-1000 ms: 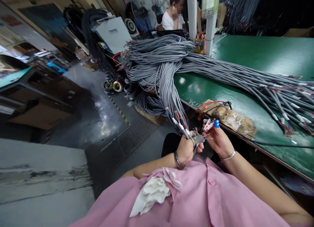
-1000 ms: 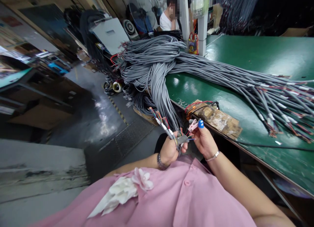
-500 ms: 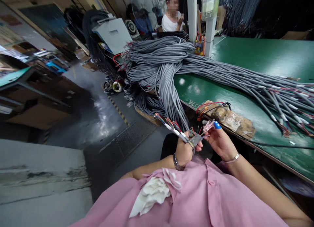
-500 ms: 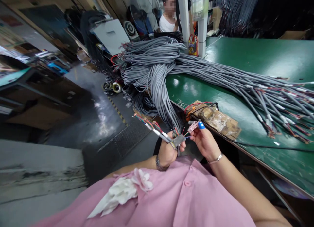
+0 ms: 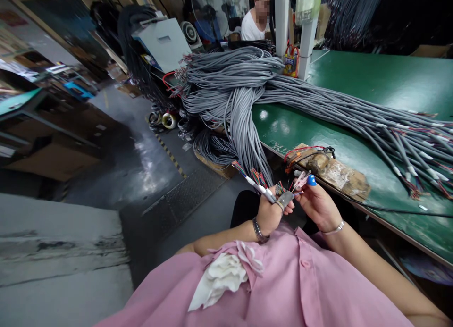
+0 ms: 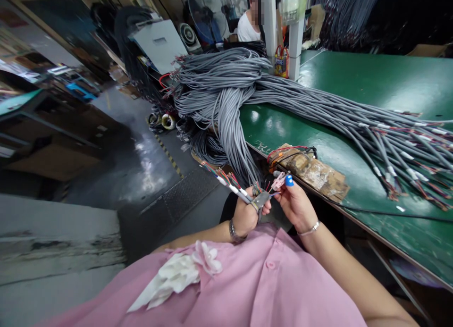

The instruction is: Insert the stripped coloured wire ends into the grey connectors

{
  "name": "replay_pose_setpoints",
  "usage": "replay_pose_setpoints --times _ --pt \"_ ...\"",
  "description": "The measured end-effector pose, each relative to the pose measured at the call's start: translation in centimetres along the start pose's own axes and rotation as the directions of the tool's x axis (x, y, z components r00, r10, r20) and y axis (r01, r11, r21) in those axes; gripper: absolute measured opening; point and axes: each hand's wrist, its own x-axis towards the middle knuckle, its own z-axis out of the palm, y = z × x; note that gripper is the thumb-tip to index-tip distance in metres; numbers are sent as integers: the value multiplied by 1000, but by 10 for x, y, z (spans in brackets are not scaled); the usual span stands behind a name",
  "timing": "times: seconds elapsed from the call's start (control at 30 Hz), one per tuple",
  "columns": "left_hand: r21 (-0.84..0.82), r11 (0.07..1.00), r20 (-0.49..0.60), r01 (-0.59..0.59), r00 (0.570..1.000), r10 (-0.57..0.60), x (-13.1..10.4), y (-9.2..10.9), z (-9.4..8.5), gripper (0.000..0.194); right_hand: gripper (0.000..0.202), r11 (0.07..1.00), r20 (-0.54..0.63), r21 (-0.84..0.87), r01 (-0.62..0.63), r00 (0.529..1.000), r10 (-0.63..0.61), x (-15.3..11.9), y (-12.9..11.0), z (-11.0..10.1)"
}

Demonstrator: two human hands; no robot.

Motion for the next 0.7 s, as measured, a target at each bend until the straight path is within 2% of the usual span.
replay_pose_setpoints --times 0.23,0.57,0.7 --pt "18 1000 34 9 999 -10 -3 -5 0 32 21 1000 -41 4 21 999 -21 2 2 -4" --pt "-22 1000 -11 -10 1000 10 -1 -2 -2 30 21 999 -14 39 12 1000 -12 1 2 -4" --pt "8 1000 9 9 1000 -9 1 -3 -1 33 22 999 -1 32 12 1000 -12 2 2 -4"
